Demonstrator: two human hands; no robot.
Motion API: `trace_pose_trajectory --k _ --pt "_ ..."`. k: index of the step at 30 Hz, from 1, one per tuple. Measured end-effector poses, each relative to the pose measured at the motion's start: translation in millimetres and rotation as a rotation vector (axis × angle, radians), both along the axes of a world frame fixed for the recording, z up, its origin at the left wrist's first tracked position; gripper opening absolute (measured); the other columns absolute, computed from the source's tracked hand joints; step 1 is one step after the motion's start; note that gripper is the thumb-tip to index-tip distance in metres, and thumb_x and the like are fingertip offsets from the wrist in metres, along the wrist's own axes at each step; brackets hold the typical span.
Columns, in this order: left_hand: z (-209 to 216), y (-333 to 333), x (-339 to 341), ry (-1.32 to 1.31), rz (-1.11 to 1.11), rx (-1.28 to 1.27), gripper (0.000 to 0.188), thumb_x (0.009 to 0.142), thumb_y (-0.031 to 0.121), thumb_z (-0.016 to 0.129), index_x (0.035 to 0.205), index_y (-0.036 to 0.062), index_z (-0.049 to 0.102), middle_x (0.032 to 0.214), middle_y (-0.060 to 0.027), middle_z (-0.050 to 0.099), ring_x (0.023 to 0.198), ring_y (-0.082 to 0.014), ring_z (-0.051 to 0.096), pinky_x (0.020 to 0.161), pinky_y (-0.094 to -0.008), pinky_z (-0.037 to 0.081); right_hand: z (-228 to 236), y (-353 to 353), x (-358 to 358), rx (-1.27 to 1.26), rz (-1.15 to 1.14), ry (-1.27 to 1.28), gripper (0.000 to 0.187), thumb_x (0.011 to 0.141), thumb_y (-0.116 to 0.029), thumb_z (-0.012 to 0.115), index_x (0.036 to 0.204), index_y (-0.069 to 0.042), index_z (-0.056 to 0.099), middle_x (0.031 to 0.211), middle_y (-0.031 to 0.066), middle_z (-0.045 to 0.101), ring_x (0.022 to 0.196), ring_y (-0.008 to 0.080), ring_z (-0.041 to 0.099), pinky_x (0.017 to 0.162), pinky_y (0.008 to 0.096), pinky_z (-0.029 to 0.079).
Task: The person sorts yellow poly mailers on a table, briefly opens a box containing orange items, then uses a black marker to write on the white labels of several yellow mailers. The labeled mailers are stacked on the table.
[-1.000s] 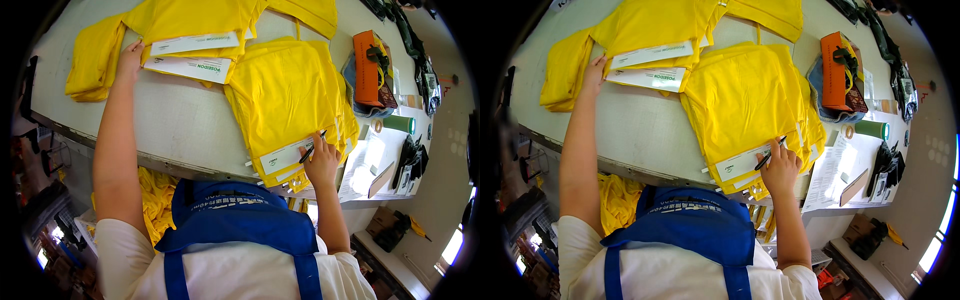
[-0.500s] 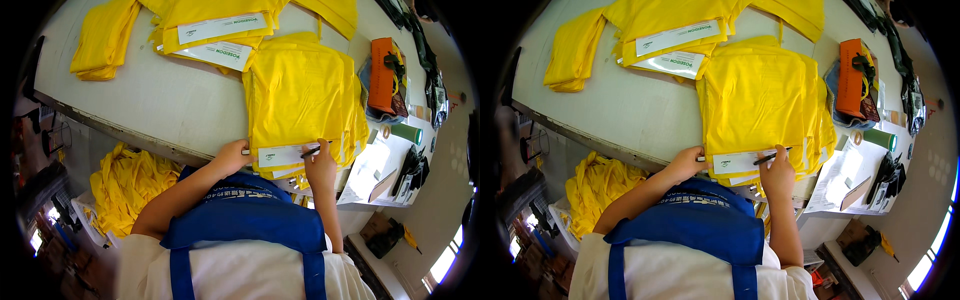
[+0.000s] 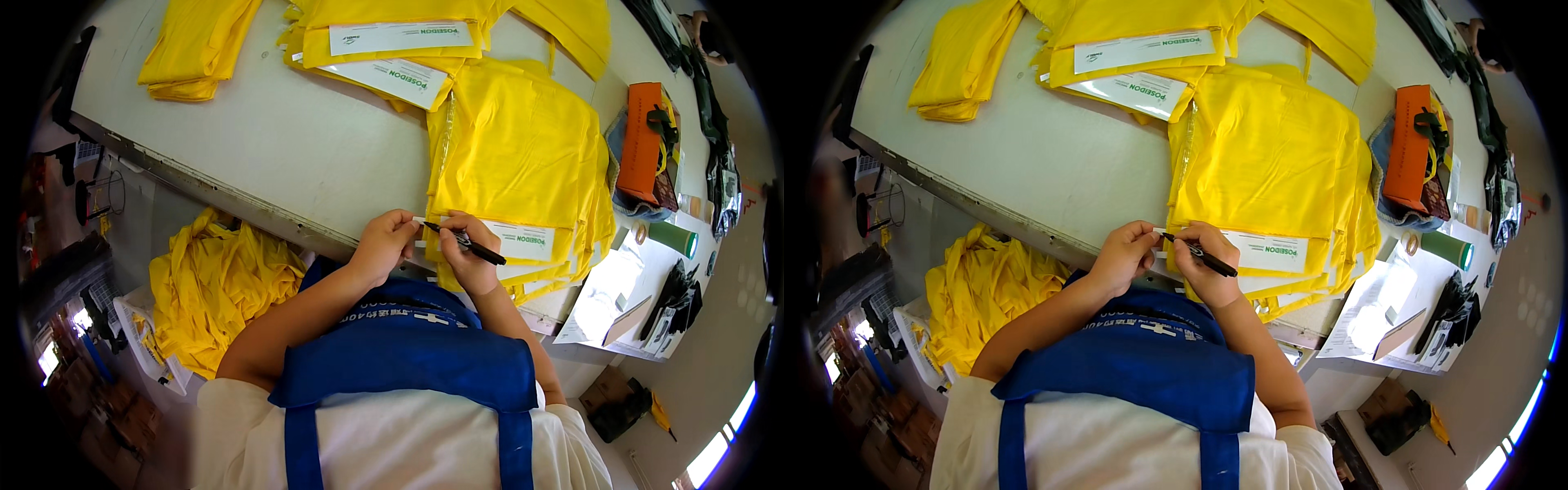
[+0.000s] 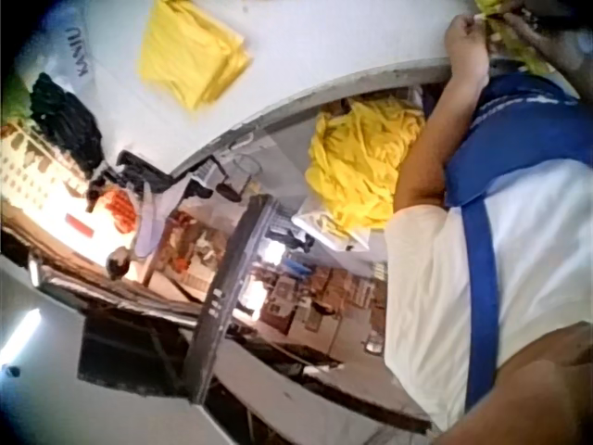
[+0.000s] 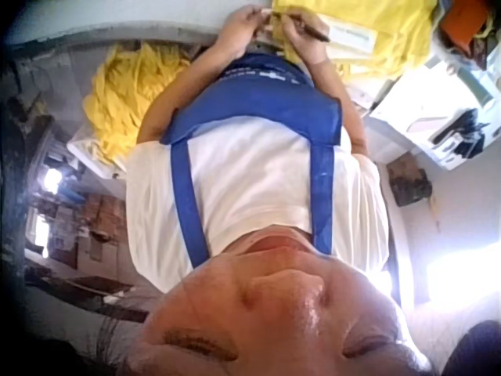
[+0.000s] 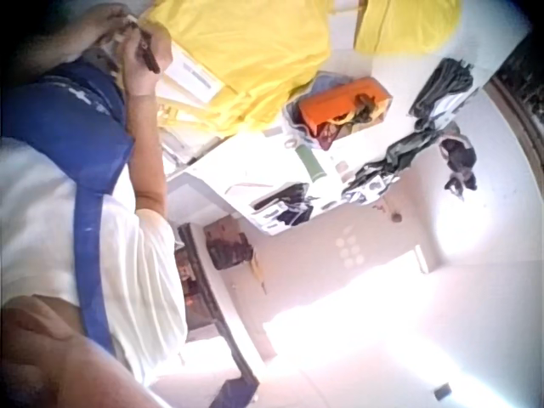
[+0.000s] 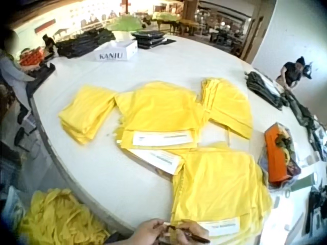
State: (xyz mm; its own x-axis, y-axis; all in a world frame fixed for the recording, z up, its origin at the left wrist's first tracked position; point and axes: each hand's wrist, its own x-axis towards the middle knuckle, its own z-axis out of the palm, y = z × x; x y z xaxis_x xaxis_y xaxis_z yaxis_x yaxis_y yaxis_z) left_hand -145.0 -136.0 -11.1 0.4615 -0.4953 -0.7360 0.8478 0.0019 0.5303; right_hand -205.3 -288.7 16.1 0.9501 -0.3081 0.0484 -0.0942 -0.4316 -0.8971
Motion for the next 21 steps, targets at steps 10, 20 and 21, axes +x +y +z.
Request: trace_pose_trajectory --k 10,20,21 --pt "0.0 -1.0 -0.3 -0.007 0.003 -0.018 0.014 0.095 0.014 0.049 0.098 0.0038 0.057 0.087 -0.0052 0.064 0.052 -0.0063 0.049 0.039 -0.0184 0.030 -4.0 1.6 1.8 -0.023 -0.033 0.038 0.010 0.075 -0.003 0.068 0.083 -0.001 0.062 0.078 0.0134 0.064 0.068 0.0241 0.064 0.064 0.0294 0.051" --pt "8.4 7.7 8.2 0.118 -0.169 0.006 0.019 0.091 0.010 0.047 0.104 0.0019 0.058 0.083 -0.0038 0.061 0.053 -0.0065 0.051 0.038 -0.0175 0.027 14.2 -7.0 -10.8 -0.060 0.160 -0.016 0.011 0.071 0.000 0.068 0.079 -0.002 0.061 0.072 0.0122 0.062 0.071 0.0296 0.062 0.085 0.0396 0.051" --pt "9.3 7.5 7.8 0.120 -0.167 0.010 0.019 0.091 0.010 0.047 0.103 0.0016 0.059 0.081 -0.0035 0.060 0.053 -0.0065 0.051 0.038 -0.0175 0.027 12.9 -6.7 -13.3 -0.073 0.196 -0.027 0.011 0.070 0.000 0.068 0.078 -0.003 0.061 0.071 0.0120 0.062 0.071 0.0302 0.062 0.087 0.0412 0.051"
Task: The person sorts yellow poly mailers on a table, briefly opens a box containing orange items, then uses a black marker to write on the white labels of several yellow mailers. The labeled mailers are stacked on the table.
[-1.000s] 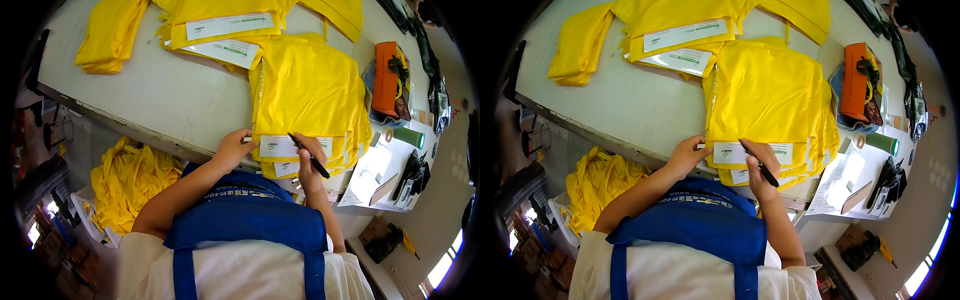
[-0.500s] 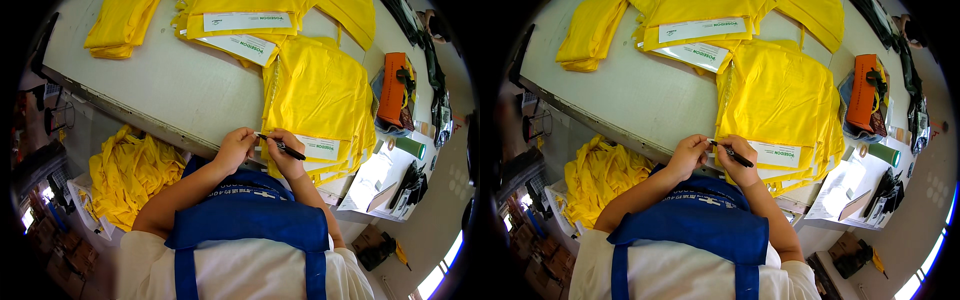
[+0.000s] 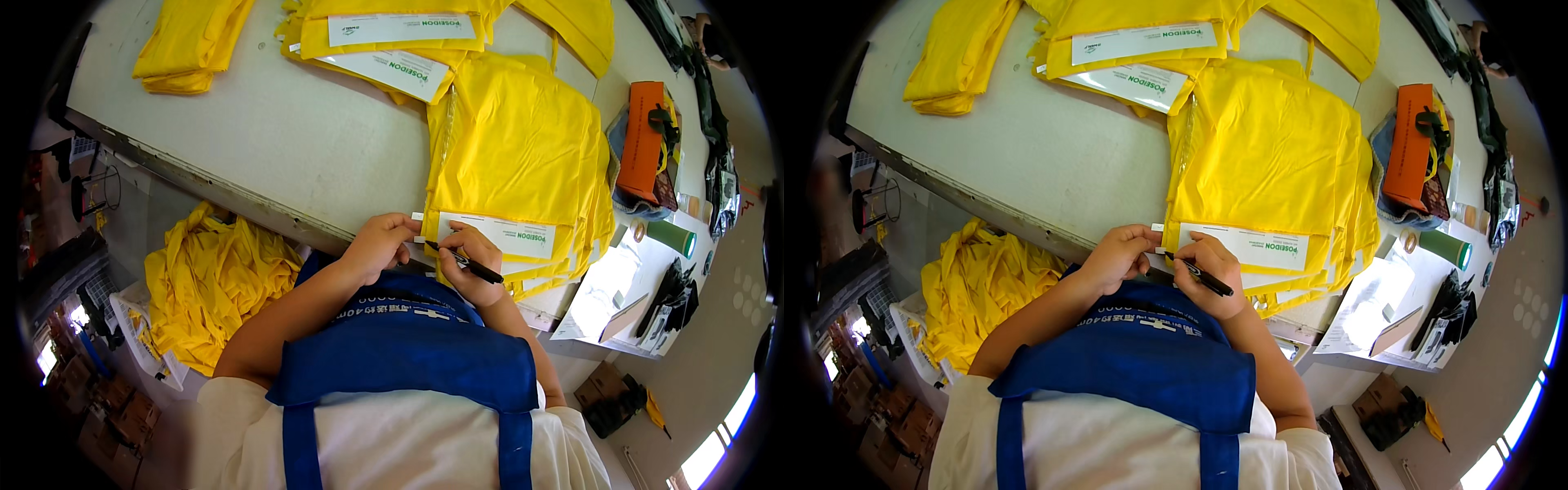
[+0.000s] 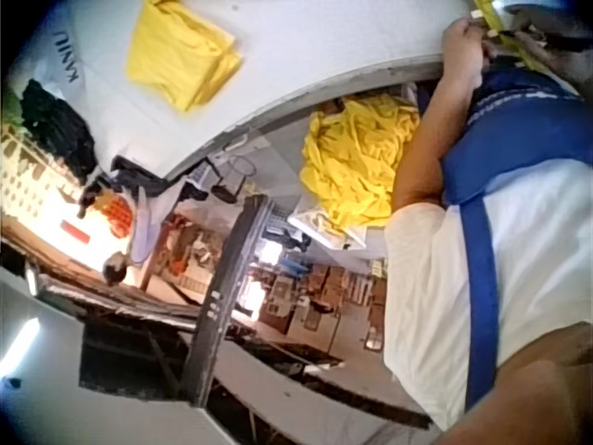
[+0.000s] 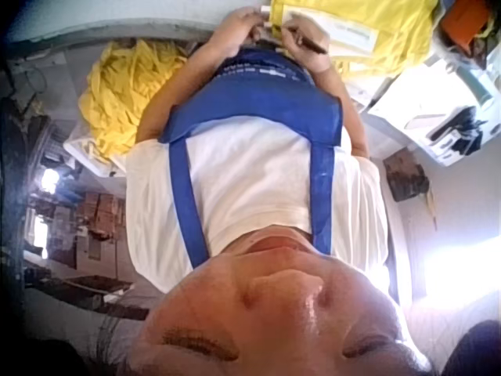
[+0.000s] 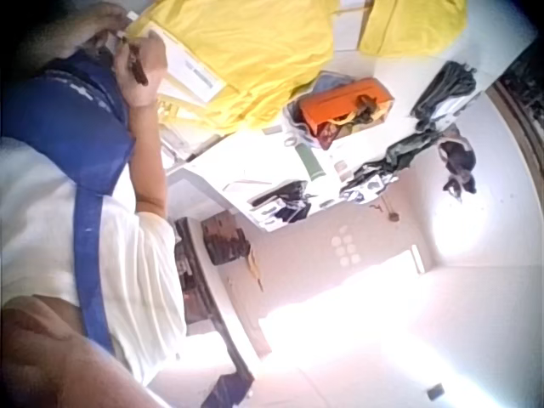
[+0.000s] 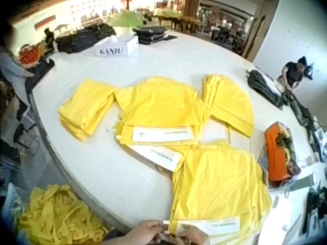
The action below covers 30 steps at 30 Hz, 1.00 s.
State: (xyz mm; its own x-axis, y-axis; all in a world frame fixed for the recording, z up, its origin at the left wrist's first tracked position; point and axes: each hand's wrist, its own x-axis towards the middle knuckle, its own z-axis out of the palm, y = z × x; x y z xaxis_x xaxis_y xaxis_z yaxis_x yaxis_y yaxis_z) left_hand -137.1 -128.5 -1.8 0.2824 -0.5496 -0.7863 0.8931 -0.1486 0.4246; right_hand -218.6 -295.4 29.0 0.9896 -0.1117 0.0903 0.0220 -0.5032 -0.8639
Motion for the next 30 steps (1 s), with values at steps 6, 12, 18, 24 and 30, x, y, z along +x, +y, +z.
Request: trace_pose_trajectory --k 6,12,18,24,30 --pt "1.8 -1.1 -1.7 0.005 0.005 0.010 0.019 0.090 0.009 0.047 0.101 0.0002 0.060 0.073 -0.0023 0.056 0.052 -0.0062 0.050 0.037 -0.0174 0.027 -4.3 4.7 -1.6 -0.029 -0.001 -0.030 0.013 0.069 -0.001 0.069 0.078 -0.003 0.061 0.072 0.0107 0.063 0.071 0.0309 0.062 0.086 0.0428 0.051" --pt "6.1 -2.3 -0.8 0.013 0.009 0.015 0.020 0.090 0.009 0.048 0.102 -0.0007 0.060 0.070 -0.0023 0.056 0.051 -0.0058 0.049 0.037 -0.0176 0.028 -5.9 5.5 -1.7 -0.053 -0.008 -0.029 0.013 0.069 -0.001 0.069 0.077 -0.003 0.060 0.072 0.0106 0.063 0.071 0.0307 0.062 0.086 0.0429 0.051" --pt "3.6 -1.3 -1.6 -0.043 -0.034 0.027 0.020 0.088 0.007 0.051 0.104 -0.0016 0.059 0.074 -0.0028 0.058 0.052 -0.0059 0.050 0.038 -0.0175 0.030 -3.0 5.9 -2.6 -0.011 -0.049 -0.023 0.012 0.069 -0.001 0.068 0.077 -0.003 0.060 0.071 0.0109 0.062 0.070 0.0297 0.062 0.087 0.0427 0.051" --pt "2.8 -1.4 -5.4 -0.133 -0.034 0.031 0.020 0.087 0.006 0.054 0.105 -0.0028 0.059 0.080 -0.0044 0.060 0.053 -0.0068 0.052 0.039 -0.0174 0.032 -3.8 7.7 -1.9 -0.028 -0.020 -0.035 0.012 0.069 0.000 0.069 0.077 -0.003 0.060 0.071 0.0106 0.063 0.070 0.0296 0.062 0.087 0.0433 0.050" --pt "4.6 -2.0 -5.4 -0.187 -0.071 0.058 0.021 0.087 0.005 0.055 0.106 -0.0032 0.058 0.082 -0.0052 0.061 0.054 -0.0075 0.053 0.040 -0.0174 0.032 -3.8 7.8 -2.1 -0.051 -0.018 -0.041 0.014 0.069 -0.001 0.069 0.079 -0.003 0.060 0.072 0.0109 0.063 0.070 0.0302 0.062 0.087 0.0430 0.051"
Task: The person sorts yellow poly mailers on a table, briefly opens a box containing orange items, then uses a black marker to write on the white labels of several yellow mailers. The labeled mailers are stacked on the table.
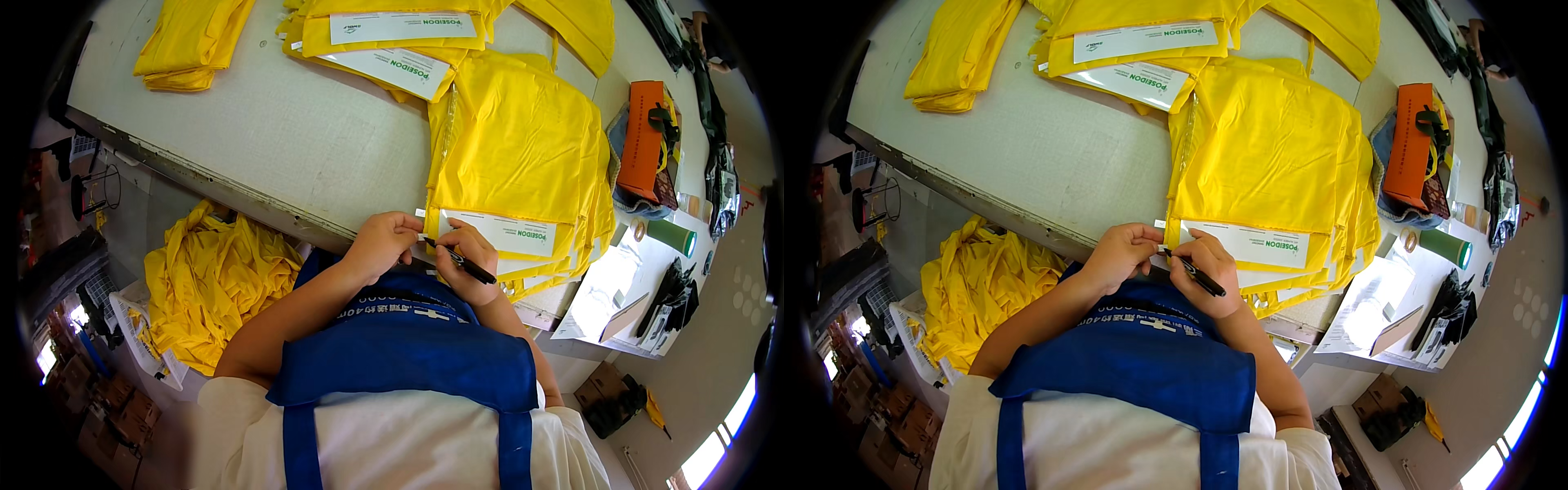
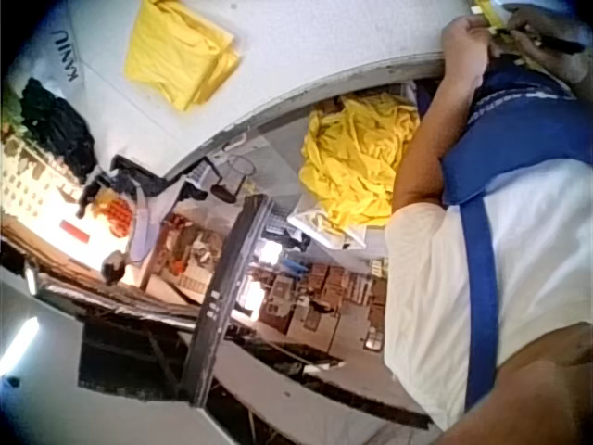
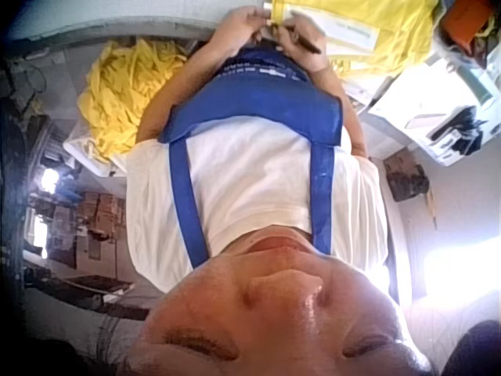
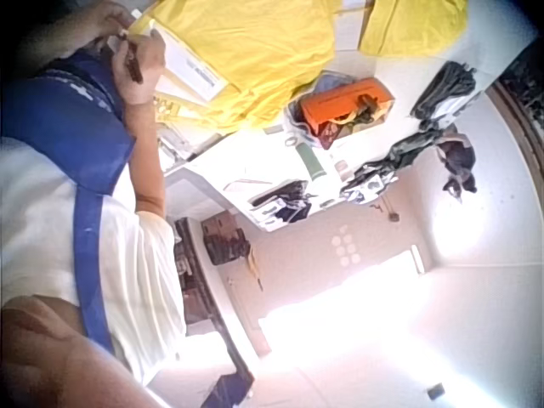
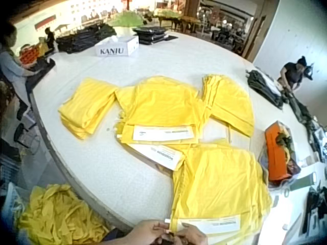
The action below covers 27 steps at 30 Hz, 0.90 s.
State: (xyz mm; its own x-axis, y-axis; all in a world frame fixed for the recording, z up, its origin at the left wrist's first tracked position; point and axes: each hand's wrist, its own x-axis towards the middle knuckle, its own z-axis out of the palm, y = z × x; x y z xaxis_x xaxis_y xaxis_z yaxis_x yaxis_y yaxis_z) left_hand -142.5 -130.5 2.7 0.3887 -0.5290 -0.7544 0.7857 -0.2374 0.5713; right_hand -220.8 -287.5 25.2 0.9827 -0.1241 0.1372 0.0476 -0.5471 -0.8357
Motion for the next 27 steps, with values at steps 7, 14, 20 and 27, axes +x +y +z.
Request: trace_pose_trajectory --k 7,14,20,27 --pt "-4.4 -1.2 1.5 -0.031 0.016 -0.022 0.024 0.088 0.008 0.054 0.110 -0.0014 0.056 0.076 -0.0035 0.058 0.051 -0.0063 0.050 0.038 -0.0186 0.028 3.0 -22.0 -2.5 -0.100 -0.189 0.020 0.019 0.081 -0.004 0.063 0.100 -0.002 0.061 0.091 0.0163 0.062 0.090 0.0347 0.059 0.085 0.0412 0.047" --pt "8.5 -32.0 23.8 -0.040 -0.031 -0.116 0.028 0.088 0.014 0.057 0.112 -0.0010 0.055 0.068 -0.0024 0.058 0.050 -0.0082 0.050 0.039 -0.0225 0.032 12.8 -58.6 -9.6 -0.464 -0.027 0.131 0.041 0.086 -0.022 0.061 0.121 -0.004 0.050 0.119 0.0176 0.058 0.114 0.0365 0.050 0.100 0.0418 0.036" --pt "30.8 -95.2 40.7 -1.069 -0.362 -0.230 0.030 0.087 0.020 0.059 0.113 0.0043 0.058 0.070 -0.0088 0.063 0.055 -0.0137 0.059 0.049 -0.0303 0.045 3.8 -59.9 -33.3 -0.135 -0.374 0.031 0.052 0.097 -0.041 0.041 0.128 0.000 0.041 0.133 0.0192 0.047 0.125 0.0288 0.044 0.108 0.0414 0.028" --pt "73.8 -103.7 152.3 -0.443 0.200 -0.693 0.026 0.089 0.014 0.057 0.112 0.0020 0.058 0.092 -0.0048 0.066 0.077 -0.0138 0.064 0.070 -0.0282 0.053 16.9 -96.5 -29.2 -0.341 -0.404 -0.360 0.049 0.097 -0.037 0.043 0.130 -0.003 0.030 0.135 0.0266 0.040 0.127 0.0355 0.040 0.107 0.0460 0.029"
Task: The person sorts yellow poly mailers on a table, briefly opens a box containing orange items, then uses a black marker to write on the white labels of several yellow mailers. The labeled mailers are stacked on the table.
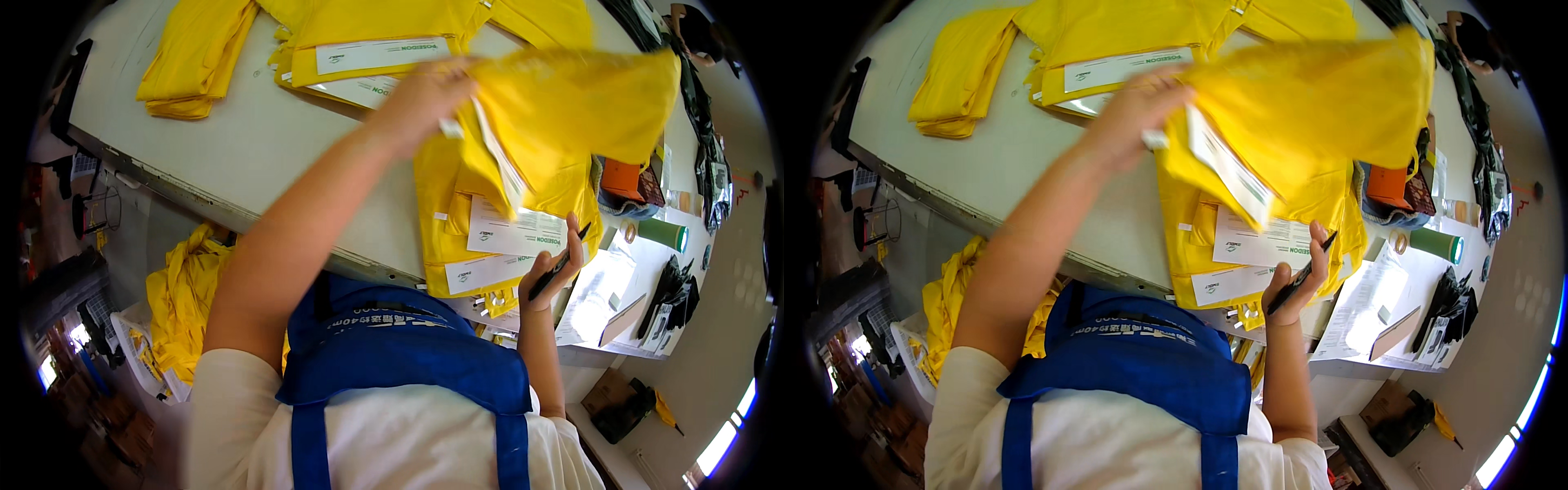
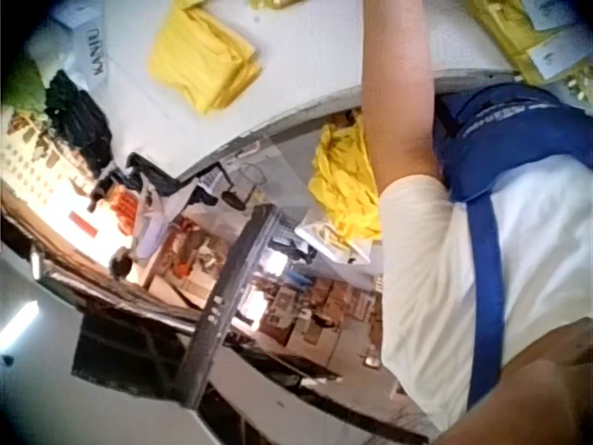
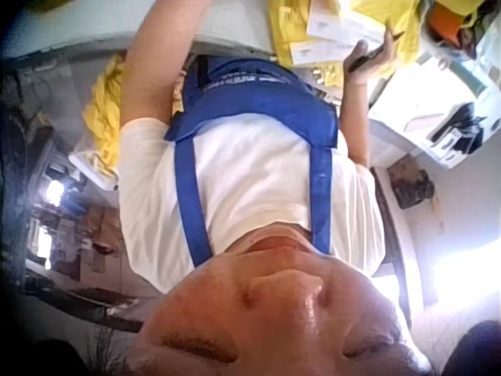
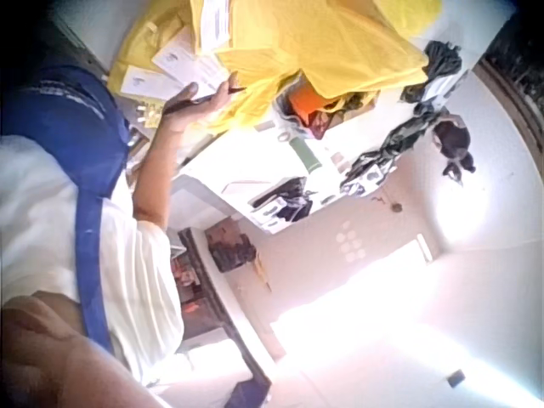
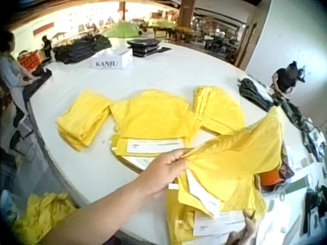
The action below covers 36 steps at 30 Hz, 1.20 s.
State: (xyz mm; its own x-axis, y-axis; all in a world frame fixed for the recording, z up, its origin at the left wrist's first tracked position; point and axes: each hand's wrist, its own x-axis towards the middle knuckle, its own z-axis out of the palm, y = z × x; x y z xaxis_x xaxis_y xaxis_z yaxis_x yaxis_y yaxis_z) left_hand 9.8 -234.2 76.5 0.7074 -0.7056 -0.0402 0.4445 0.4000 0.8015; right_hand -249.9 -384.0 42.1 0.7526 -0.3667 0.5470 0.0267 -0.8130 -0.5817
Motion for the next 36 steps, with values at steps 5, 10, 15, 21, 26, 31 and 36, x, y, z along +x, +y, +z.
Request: trace_pose_trajectory --k 5,10,15,21,26,31,36 --pt "-8.6 78.3 100.1 0.019 0.294 0.492 0.045 0.084 0.025 0.064 0.123 0.0075 0.053 0.103 -0.0065 0.062 0.092 -0.0187 0.059 0.079 -0.0315 0.047 -2.5 -30.8 9.7 -0.211 -0.046 0.630 0.051 0.083 -0.019 0.064 0.127 -0.007 0.043 0.133 0.0140 0.049 0.128 0.0322 0.040 0.108 0.0486 0.022" --pt "-45.1 139.8 118.0 -0.915 0.597 1.378 0.034 0.090 0.030 0.055 0.113 0.0053 0.060 0.098 -0.0134 0.066 0.091 -0.0270 0.062 0.077 -0.0358 0.047 -13.3 -14.9 0.4 -0.308 -0.163 0.864 0.051 0.084 -0.030 0.063 0.127 -0.008 0.046 0.134 0.0119 0.049 0.127 0.0323 0.042 0.106 0.0474 0.024" --pt "-67.2 92.1 -48.7 -0.290 -0.001 0.919 0.031 0.089 0.021 0.062 0.115 0.0045 0.060 0.096 -0.0036 0.067 0.061 -0.0043 0.049 0.059 -0.0214 0.046 -1.0 1.1 -10.8 -0.310 -0.246 0.927 0.048 0.084 -0.026 0.063 0.125 -0.008 0.048 0.126 0.0120 0.055 0.119 0.0313 0.048 0.101 0.0452 0.030" --pt "-76.0 45.2 -141.0 -0.664 -0.190 0.909 0.031 0.078 0.011 0.067 0.107 0.0032 0.059 0.099 -0.0145 0.061 0.089 -0.0321 0.059 0.078 -0.0359 0.049 22.6 11.6 6.2 -0.075 -0.114 0.566 0.028 0.087 -0.013 0.059 0.114 -0.004 0.059 0.088 0.0096 0.063 0.085 0.0254 0.058 0.084 0.0361 0.042" --pt "-78.5 48.3 -141.5 -0.601 -0.344 1.002 0.022 0.076 0.010 0.068 0.095 0.0023 0.060 0.091 -0.0151 0.058 0.090 -0.0325 0.058 0.077 -0.0373 0.048 -6.3 51.6 14.3 0.594 0.066 0.493 0.017 0.087 -0.006 0.054 0.101 0.002 0.059 0.077 0.0079 0.061 0.071 0.0125 0.058 0.069 0.0236 0.045" --pt "-93.4 53.2 -140.2 -0.471 -0.298 0.946 0.016 0.075 0.012 0.070 0.083 0.0015 0.063 0.081 -0.0133 0.062 0.076 -0.0257 0.062 0.068 -0.0344 0.049 -42.4 59.1 1.5 0.641 0.100 0.496 0.011 0.081 0.000 0.059 0.090 -0.001 0.053 0.075 0.0058 0.059 0.065 0.0096 0.056 0.060 0.0227 0.046" --pt "-103.6 52.9 -143.6 -0.191 -0.248 0.888 0.016 0.077 0.014 0.071 0.083 0.0007 0.064 0.073 -0.0078 0.064 0.066 -0.0141 0.059 0.062 -0.0277 0.048 -39.1 59.3 4.9 0.489 0.100 0.457 0.010 0.080 0.000 0.062 0.084 -0.001 0.053 0.075 0.0057 0.059 0.063 0.0090 0.055 0.058 0.0226 0.046"
